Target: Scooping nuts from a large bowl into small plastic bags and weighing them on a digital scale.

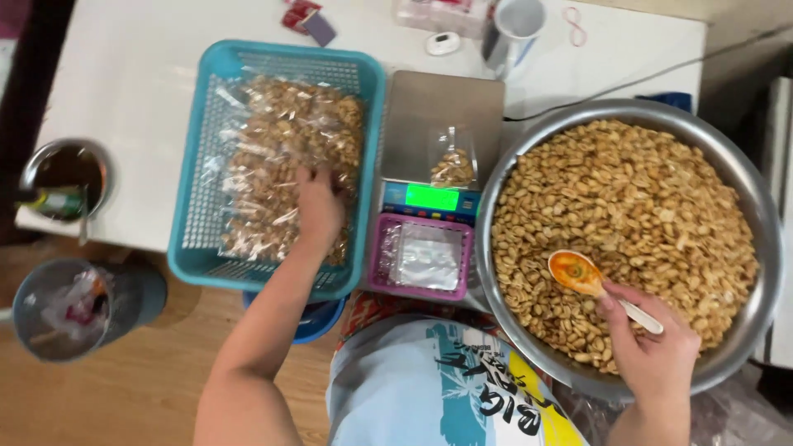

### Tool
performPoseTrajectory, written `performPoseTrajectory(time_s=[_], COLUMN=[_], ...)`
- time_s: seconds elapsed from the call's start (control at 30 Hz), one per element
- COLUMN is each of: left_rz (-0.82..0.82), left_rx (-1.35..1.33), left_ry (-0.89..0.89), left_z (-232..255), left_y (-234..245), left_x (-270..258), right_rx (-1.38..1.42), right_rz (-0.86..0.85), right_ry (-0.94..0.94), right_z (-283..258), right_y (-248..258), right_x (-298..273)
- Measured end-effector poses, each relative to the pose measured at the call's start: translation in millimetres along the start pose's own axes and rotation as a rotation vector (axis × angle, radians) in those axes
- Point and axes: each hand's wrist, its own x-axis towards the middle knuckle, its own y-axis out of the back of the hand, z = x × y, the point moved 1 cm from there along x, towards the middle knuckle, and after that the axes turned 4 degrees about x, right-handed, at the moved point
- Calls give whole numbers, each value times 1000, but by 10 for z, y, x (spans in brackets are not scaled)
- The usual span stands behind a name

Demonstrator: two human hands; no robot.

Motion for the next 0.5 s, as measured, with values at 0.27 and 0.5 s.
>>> performPoseTrajectory(time_s=[0.27, 0.5], left_rz=[106, -448], left_rx=[112, 398], left_ry=[-346, -495], left_z=[717, 800], left_y=[-162, -857], left_x=[-631, -943], right_rx=[-301, -57], right_rz=[-410, -150], right_ry=[-574, -572], right_z=[82, -105], right_y=[-226, -129], right_x=[40, 96])
